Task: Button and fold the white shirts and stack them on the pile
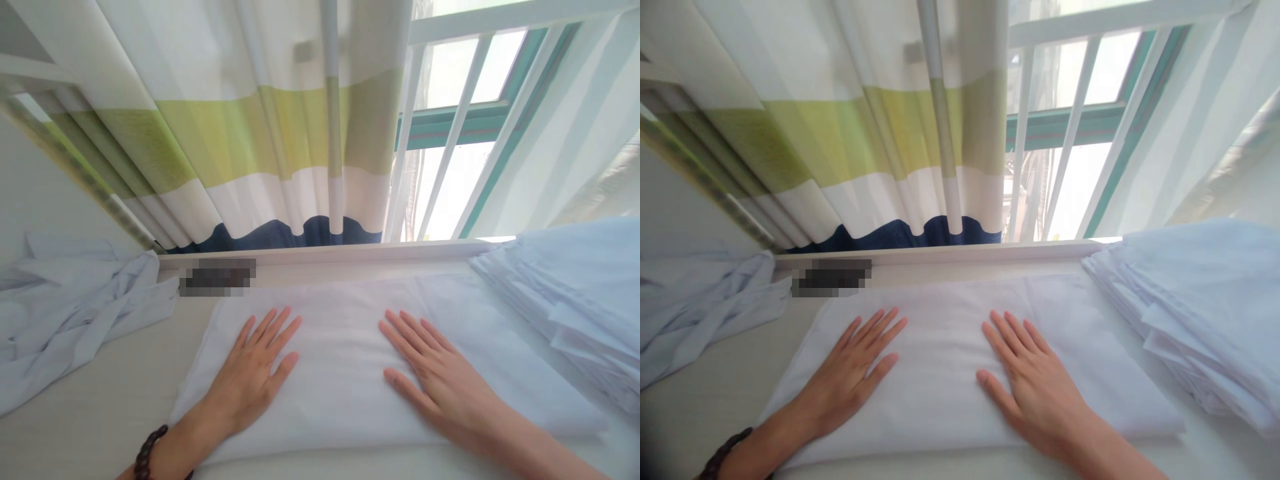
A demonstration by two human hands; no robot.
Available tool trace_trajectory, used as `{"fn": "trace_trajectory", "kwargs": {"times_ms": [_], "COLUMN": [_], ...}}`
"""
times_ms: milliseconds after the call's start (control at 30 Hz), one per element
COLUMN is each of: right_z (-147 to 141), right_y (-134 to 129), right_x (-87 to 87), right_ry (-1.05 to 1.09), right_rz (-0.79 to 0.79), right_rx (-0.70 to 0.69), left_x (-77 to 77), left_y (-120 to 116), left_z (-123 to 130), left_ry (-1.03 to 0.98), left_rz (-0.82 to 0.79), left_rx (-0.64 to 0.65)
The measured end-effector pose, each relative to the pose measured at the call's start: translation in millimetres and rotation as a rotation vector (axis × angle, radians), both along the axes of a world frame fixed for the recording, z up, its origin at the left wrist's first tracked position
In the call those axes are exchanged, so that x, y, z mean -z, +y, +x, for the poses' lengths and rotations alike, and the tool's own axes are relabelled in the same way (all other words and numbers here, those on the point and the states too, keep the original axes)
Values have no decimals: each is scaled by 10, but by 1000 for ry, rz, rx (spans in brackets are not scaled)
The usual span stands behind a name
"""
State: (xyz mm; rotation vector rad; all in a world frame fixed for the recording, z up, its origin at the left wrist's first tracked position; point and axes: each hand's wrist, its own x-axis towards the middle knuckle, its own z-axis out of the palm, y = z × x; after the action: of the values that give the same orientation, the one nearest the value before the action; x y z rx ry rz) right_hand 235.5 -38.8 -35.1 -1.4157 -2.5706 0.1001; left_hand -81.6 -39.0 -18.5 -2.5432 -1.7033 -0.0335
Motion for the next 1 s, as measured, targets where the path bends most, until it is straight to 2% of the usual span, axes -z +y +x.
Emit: {"fn": "trace_trajectory", "kwargs": {"times_ms": [67, 133, 267, 333, 400, 533, 633, 700, 767, 800, 900, 1000], "right_z": [22, 30, 130, 246, 372, 503, 502, 507, 526, 533, 506, 388], "right_y": [20, 67, 330, 515, 668, 781, 775, 780, 791, 791, 737, 594], "right_x": [-22, -115, -257, -194, -60, 150, 136, 64, -32, -82, -180, -130], "right_ry": [-5, -16, -11, -19, -40, -41, -16, -11, -18, -20, 5, 31], "right_rz": [-32, -53, 67, 98, 48, 16, 19, 10, 12, 25, 106, 126], "right_rx": [1, 19, 166, 265, 336, 332, 317, 315, 346, 368, 405, 331], "left_x": [-15, -76, -161, -123, -48, 52, 0, -91, -205, -260, -358, -291], "left_y": [-1, 1, 176, 318, 429, 497, 479, 438, 357, 301, 118, 7], "left_z": [-24, 22, 97, 25, -107, -326, -320, -211, -6, 129, 591, 950], "left_ry": [11, 15, -1, -2, -2, 0, 28, 50, 46, 30, -26, -83], "left_rz": [-11, -34, -17, 19, 27, 43, 45, 56, 77, 84, 32, -24], "left_rx": [-9, -15, -39, -101, -181, -175, -169, -173, -123, -70, 200, 369]}}
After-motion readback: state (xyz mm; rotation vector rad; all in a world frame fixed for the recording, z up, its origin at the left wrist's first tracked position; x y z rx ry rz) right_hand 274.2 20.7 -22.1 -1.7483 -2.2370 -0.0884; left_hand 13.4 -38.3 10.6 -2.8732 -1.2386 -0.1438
